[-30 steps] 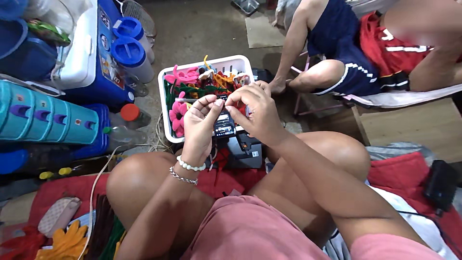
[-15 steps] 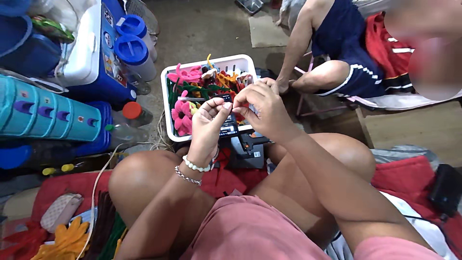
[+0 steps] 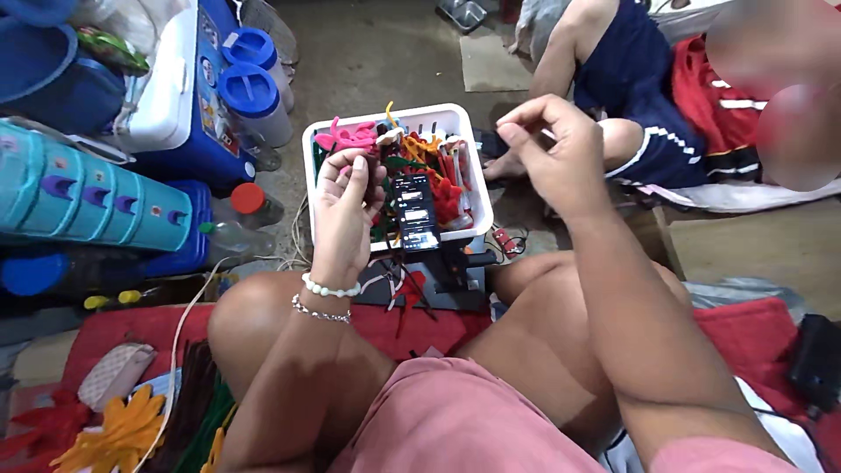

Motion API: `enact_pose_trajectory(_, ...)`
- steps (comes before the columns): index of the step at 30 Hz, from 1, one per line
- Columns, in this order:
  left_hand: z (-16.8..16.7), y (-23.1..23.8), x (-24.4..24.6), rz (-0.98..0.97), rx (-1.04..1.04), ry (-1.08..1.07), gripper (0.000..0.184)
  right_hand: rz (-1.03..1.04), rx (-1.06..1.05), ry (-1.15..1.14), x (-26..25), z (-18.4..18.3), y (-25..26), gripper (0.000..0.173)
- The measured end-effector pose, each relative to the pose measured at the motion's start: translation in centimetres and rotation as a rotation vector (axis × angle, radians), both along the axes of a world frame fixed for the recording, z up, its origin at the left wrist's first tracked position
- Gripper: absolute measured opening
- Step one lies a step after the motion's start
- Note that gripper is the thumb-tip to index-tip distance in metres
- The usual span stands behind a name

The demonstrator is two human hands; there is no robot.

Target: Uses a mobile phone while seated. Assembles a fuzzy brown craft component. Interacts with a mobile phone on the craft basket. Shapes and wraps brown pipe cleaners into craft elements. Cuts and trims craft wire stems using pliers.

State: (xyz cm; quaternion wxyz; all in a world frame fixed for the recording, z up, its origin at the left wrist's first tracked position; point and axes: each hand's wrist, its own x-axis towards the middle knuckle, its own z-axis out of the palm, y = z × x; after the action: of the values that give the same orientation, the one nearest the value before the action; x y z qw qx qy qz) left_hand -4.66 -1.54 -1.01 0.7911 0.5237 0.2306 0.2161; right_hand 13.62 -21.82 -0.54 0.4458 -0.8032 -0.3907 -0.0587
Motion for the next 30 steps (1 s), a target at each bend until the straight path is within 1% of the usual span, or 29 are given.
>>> enact_pose_trajectory(2,0.1,0.7,0.3,0.036,-0.094,-0.048,0.019,-0.035,-0.108,0.032,0.5,-0.2,-0.7,0.026)
enact_pose_trajectory(3,0.2,1.1,0.6,0.053,-0.148,-0.087,0.021,-0.016,-0.192,0.027,0.4,-0.3,-0.8,0.027)
enact_pose_trajectory(4,0.4,1.5,0.7,0.067,-0.174,-0.111,0.022,0.023,-0.271,0.010,0.3,-0.5,-0.6,0.029)
enact_pose_trajectory(6,1.7,3.0,0.3,0.089,-0.158,-0.161,0.025,0.131,-0.387,-0.049,-0.3,-1.0,0.0,0.035)
enact_pose_trajectory(7,2.8,4.1,-0.4,0.110,-0.122,-0.196,0.026,0.190,-0.435,-0.087,-0.8,-1.1,0.4,0.037)
enact_pose_trajectory(9,4.7,6.8,-3.0,0.222,-0.014,-0.287,0.022,0.296,-0.495,-0.127,-1.9,-1.2,1.2,0.037)
enact_pose_trajectory(10,5.4,8.2,-5.0,0.302,0.080,-0.312,0.021,0.340,-0.507,-0.137,-2.3,-1.5,1.4,0.038)
enact_pose_trajectory(11,5.6,9.5,-7.4,0.396,0.218,-0.292,0.020,0.379,-0.516,-0.139,-2.6,-1.7,1.6,0.039)
enact_pose_trajectory(12,5.0,10.6,-10.3,0.493,0.391,-0.211,0.020,0.420,-0.524,-0.135,-2.8,-2.1,1.7,0.040)
enact_pose_trajectory(13,3.7,11.6,-13.5,0.577,0.575,-0.065,0.022,0.461,-0.537,-0.119,-2.9,-2.3,1.8,0.041)
enact_pose_trajectory(14,1.7,12.5,-17.2,0.632,0.740,0.130,0.024,0.499,-0.541,-0.102,-3.1,-2.6,1.9,0.041)
enact_pose_trajectory(15,-0.4,13.1,-21.2,0.633,0.852,0.370,0.027,0.531,-0.551,-0.088,-3.3,-2.8,2.1,0.041)
enact_pose_trajectory(16,-2.6,13.4,-25.2,0.579,0.910,0.602,0.028,0.556,-0.557,-0.080,-3.6,-3.1,2.1,0.040)
enact_pose_trajectory(17,-4.7,13.5,-29.0,0.508,0.918,0.790,0.029,0.580,-0.554,-0.082,-3.9,-3.4,2.2,0.039)
enact_pose_trajectory(18,-6.6,13.3,-32.3,0.440,0.902,0.926,0.028,0.600,-0.553,-0.088,-4.2,-3.8,2.3,0.039)
enact_pose_trajectory(20,-9.3,12.2,-37.2,0.364,0.889,1.058,0.023,0.630,-0.557,-0.097,-5.1,-4.5,2.6,0.040)
enact_pose_trajectory(22,-11.0,11.4,-39.4,0.370,0.900,1.102,0.020,0.665,-0.585,-0.080,-6.1,-5.2,3.2,0.034)
enact_pose_trajectory(24,-11.7,11.4,-39.4,0.410,0.918,1.148,0.020,0.696,-0.629,-0.044,-7.3,-6.0,3.9,0.027)
enact_pose_trajectory(26,-12.8,12.5,-38.8,0.420,0.909,1.180,0.024,0.727,-0.677,-0.020,-8.5,-6.7,4.3,0.022)
enact_pose_trajectory(27,-13.7,13.6,-38.5,0.387,0.886,1.206,0.025,0.742,-0.699,-0.026,-8.9,-7.0,4.4,0.021)
enact_pose_trajectory(30,-15.7,17.2,-37.8,0.186,0.760,1.271,0.030,0.767,-0.794,-0.026,-10.3,-7.3,4.4,0.020)
